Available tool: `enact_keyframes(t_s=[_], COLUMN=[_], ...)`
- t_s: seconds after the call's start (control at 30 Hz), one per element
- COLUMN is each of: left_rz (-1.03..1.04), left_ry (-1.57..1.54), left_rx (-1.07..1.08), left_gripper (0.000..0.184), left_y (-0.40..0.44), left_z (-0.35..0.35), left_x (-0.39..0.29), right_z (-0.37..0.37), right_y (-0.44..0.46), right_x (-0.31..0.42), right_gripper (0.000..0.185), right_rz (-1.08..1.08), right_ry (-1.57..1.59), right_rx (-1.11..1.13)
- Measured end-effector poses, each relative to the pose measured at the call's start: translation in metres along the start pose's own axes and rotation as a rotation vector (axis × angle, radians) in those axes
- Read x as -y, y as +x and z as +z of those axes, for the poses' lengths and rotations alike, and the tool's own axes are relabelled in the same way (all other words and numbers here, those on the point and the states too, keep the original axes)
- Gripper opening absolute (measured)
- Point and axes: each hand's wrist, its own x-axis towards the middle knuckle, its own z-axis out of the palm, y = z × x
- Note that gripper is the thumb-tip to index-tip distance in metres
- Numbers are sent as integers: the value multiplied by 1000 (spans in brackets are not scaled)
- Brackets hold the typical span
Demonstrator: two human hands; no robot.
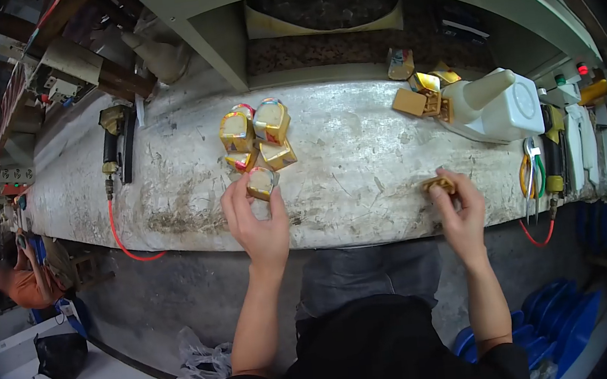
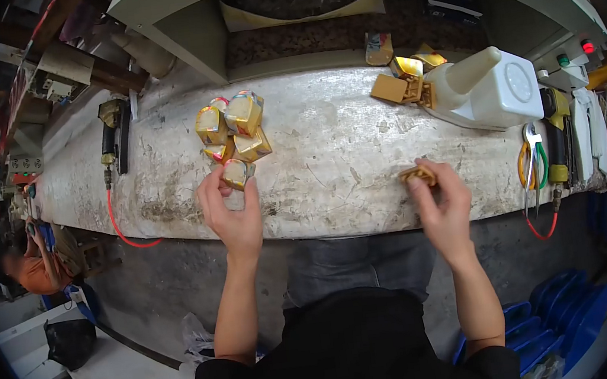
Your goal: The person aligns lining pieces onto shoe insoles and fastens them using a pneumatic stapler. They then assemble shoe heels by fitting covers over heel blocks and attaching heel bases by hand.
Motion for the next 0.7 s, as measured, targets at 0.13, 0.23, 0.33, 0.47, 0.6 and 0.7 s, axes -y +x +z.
enact_keyframes(t_s=[0.13,0.23,0.33,0.47,0.6,0.7], left_rz=[200,229,278,479,670,762], left_ry=[220,-59,-255,-368,-175,36], left_rx=[-191,118,332,459,397,594], left_gripper=[47,45,41,38,38,37], left_y=[-7,-10,9,35,74,90], left_z=[5,25,66,150,178,184], left_x=[-22,-62,-96,-126,-132,-154], right_z=[-34,-45,-55,-57,-47,-49], right_y=[-3,-18,-26,-28,-23,-7], right_x=[-12,-3,0,-13,-10,-26], right_gripper=[43,48,56,58,58,59], right_rz=[34,-61,22,305,133,-99], right_ry=[-158,-295,-196,-114,-172,-220], right_rx=[-129,-19,-8,128,-22,115])
